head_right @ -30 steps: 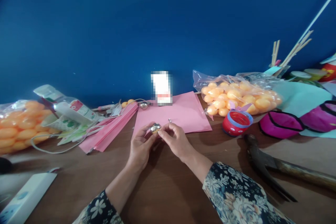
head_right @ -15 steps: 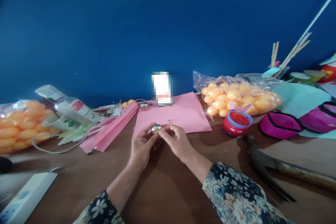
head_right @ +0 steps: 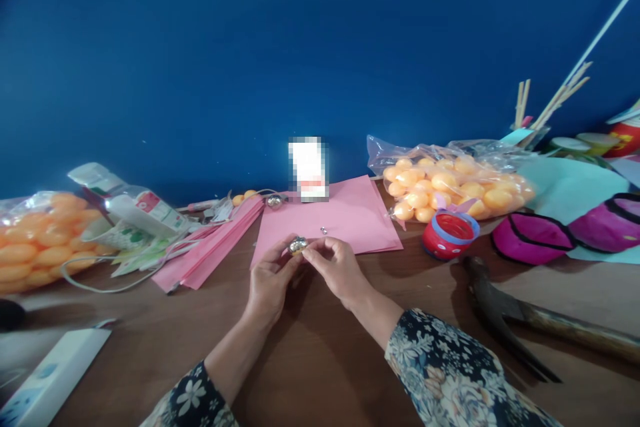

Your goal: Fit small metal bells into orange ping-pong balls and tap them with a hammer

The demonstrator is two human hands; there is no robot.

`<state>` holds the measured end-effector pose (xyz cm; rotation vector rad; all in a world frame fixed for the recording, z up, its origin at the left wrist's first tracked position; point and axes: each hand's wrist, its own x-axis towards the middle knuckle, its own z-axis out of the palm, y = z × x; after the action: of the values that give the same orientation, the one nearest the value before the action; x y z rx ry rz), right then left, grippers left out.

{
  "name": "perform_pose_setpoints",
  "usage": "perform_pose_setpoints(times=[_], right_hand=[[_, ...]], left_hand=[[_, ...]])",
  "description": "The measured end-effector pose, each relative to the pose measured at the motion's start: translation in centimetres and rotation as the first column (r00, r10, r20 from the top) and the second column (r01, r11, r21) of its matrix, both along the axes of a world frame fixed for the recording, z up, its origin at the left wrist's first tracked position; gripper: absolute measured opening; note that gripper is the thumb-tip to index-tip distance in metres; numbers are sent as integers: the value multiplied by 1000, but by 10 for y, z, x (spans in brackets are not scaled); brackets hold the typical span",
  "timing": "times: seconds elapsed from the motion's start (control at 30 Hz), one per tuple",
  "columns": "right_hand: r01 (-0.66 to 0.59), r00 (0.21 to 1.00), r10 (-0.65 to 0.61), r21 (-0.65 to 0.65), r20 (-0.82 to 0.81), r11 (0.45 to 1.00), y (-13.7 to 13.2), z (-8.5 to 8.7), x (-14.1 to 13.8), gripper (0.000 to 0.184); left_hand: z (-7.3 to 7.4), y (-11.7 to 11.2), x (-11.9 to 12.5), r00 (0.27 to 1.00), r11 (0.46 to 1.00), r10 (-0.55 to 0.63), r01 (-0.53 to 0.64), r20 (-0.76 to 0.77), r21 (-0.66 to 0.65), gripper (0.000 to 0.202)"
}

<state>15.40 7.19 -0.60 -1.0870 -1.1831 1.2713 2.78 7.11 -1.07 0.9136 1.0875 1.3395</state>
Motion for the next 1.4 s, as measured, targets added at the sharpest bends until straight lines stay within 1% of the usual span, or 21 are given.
perform_pose_setpoints(times=[0.3,0.47,0.67,0.8,0.93,1.0,1.1,1.27,1.4], right_hand=[[-2,1000,2,7,5,1000,0,-1,1,24],[26,999,-26,-4,22,1000,0,0,0,24],[36,999,-36,-22,1,999,1,1,-1,24],[63,998,-62,-13,24,998,2,3,-2,23],[85,996,-85,-12,27,996,2,4,-3,23],[60,997,-60,15,37,998,2,4,-4,21],[40,994,-50,99,93,994,0,3,-4,16],[57,985,-83,165,151,985,-3,3,-6,9],[91,976,-130,217,172,972,-4,3,-8,10]], left_hand=[[-5,0,-2,1000,1000,-19,19,10,21,47],[-5,1,-3,1000,1000,-20,20,11,5,48],[-5,0,-1,1000,1000,-11,12,-26,4,49],[-6,1,-1,999,1000,-20,21,-41,17,48],[-4,1,-2,999,997,-52,52,-6,53,47],[-4,1,-2,999,996,-52,51,13,69,44],[-3,2,-3,1000,998,-18,17,13,60,38],[0,1,-1,1000,999,6,-6,18,33,35],[0,1,-1,1000,1000,18,-17,-22,18,35]])
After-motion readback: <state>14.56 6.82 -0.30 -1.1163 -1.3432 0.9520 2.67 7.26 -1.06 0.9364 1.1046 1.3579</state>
